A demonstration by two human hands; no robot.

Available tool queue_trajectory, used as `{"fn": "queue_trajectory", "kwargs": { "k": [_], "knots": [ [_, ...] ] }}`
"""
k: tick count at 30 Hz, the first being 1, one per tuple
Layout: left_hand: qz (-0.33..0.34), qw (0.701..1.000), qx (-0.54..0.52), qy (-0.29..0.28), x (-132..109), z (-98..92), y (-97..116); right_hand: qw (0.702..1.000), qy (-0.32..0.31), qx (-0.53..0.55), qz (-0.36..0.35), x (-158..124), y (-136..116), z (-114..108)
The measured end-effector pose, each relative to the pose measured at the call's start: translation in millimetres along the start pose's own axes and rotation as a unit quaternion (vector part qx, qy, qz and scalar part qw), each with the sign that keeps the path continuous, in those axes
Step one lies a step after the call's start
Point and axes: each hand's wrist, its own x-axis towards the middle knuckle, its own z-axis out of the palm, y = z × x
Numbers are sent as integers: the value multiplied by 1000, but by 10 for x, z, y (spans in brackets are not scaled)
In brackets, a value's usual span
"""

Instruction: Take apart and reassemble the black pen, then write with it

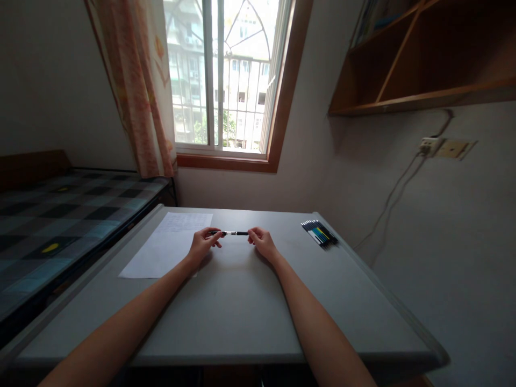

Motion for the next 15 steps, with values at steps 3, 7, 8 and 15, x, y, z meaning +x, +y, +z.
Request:
{"fn": "queue_trajectory", "kwargs": {
  "k": [3,7,8,15],
  "knots": [
    [7,1000,-2,-1,0,2,-3,999,-5,-34,-6,-12,-4,-6],
    [8,1000,-2,-4,5,3,-12,995,-10,-101,-17,-32,-20,-21],
    [6,1000,-2,-4,7,3,-13,993,-10,-115,-21,-36,-25,-24],
    [10,1000,-3,2,12,-5,-17,994,-42,-96,-19,-44,-48,-23]
  ]
}}
